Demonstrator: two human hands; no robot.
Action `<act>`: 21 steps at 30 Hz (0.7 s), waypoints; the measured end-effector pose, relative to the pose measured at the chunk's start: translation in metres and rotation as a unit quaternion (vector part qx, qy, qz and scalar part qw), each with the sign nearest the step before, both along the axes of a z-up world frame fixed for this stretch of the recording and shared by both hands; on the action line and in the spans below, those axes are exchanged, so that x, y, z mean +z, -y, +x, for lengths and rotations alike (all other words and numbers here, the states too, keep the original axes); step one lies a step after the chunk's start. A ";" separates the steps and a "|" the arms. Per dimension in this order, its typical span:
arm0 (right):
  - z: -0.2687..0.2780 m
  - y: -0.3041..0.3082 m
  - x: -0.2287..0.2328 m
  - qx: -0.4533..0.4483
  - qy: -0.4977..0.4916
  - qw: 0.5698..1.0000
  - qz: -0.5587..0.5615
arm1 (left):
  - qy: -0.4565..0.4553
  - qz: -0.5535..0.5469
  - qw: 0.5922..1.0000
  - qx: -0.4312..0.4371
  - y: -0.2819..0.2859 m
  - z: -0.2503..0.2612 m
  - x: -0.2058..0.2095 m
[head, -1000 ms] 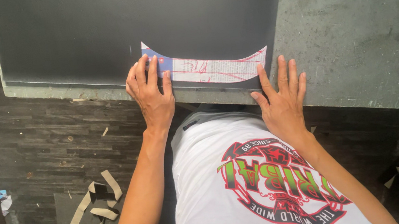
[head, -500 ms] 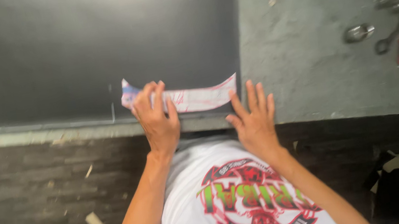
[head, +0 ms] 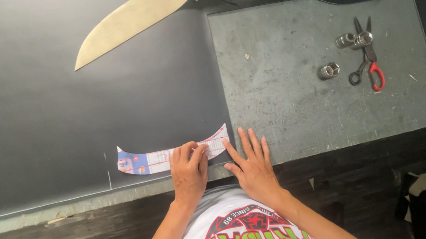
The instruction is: The person places a beige template on a black sheet and secures it with three metal weights. Using shears, they cut the black material around the template's edges. After cutting, they remove the template and weights, then place a printed paper pattern on the cut piece.
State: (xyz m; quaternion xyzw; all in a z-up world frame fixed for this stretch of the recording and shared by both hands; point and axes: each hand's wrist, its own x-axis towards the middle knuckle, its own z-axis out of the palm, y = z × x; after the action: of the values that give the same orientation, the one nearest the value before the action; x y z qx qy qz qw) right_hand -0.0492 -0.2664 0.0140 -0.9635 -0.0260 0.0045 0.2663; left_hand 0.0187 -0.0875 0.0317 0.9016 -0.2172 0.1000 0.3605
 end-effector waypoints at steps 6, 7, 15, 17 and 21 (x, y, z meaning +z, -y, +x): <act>0.002 0.004 -0.007 -0.007 -0.008 1.000 0.005 | -0.005 0.067 0.996 -0.061 -0.002 0.015 0.005; 0.001 0.004 -0.009 -0.002 -0.009 1.000 0.005 | 0.003 0.086 0.993 -0.079 -0.004 0.019 0.003; 0.000 0.024 -0.008 -0.088 0.044 0.987 0.124 | -0.092 0.264 0.944 -0.175 0.006 0.048 -0.008; 0.004 0.034 -0.004 -0.142 0.068 0.972 0.176 | -0.101 0.274 0.939 -0.183 0.009 0.052 -0.010; 0.018 0.044 -0.001 -0.206 0.072 0.946 0.239 | -0.110 0.290 0.931 -0.194 0.010 0.058 -0.017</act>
State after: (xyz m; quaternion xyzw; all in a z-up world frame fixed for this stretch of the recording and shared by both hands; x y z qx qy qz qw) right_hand -0.0315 -0.3107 0.0134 -0.8537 0.1532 -0.1260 0.4815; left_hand 0.0769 -0.0976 0.0148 0.9125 -0.3663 -0.1386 0.1178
